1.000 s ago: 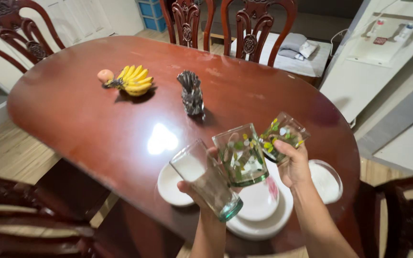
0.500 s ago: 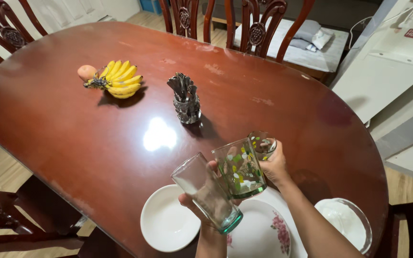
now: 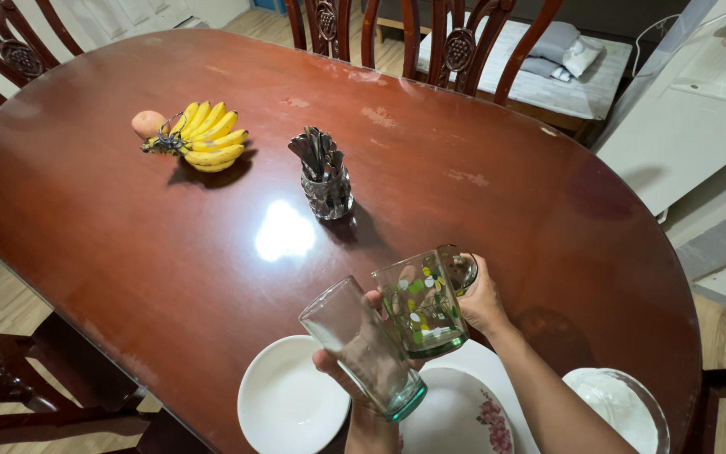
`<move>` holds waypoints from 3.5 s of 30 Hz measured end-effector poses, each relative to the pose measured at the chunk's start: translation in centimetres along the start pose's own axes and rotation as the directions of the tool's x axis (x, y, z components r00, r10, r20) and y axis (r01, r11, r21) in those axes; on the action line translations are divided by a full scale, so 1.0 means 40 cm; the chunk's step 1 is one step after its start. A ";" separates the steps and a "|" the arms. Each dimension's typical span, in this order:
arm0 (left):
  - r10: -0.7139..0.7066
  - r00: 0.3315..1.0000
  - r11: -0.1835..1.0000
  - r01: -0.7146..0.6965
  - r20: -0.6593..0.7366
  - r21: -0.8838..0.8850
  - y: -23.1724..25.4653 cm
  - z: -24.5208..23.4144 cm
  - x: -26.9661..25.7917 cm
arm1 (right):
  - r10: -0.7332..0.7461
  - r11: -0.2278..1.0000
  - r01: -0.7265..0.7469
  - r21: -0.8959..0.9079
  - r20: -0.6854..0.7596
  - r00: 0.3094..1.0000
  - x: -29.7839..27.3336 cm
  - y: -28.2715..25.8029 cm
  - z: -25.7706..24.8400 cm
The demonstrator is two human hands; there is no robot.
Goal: The person retrieves plates, bowls, glasses, and cutlery from a stainless steel cabinet and arranges them on a wooden dining table. They place the items in multiple trips, organizing the table setting with plates, bowls, glasses, and forks.
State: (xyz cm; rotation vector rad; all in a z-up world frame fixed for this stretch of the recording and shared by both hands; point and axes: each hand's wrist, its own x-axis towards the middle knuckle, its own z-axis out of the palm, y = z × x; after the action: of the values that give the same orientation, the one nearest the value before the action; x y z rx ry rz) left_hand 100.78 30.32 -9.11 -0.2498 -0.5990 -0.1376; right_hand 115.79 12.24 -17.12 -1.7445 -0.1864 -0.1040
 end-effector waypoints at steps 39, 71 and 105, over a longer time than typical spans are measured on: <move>0.037 0.994 0.878 0.018 -0.104 0.477 0.157 0.139 0.038 | -0.028 0.909 -0.038 0.415 0.153 0.988 -0.084 -0.449 0.096; 0.844 0.536 -0.326 0.483 0.020 0.813 0.170 -0.180 0.098 | -0.164 0.929 0.153 -0.336 -0.004 0.986 -0.048 -0.178 0.267; 0.834 0.538 -0.175 0.467 -0.121 0.867 0.192 -0.193 0.054 | -0.262 0.936 0.221 -0.272 -0.125 0.957 -0.103 -0.275 0.262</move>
State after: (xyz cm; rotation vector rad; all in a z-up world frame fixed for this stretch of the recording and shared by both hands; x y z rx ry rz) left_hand 108.24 35.47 -15.49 1.3828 0.5648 0.7140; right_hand 109.36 24.16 -9.08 -1.9541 -0.2809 -0.4652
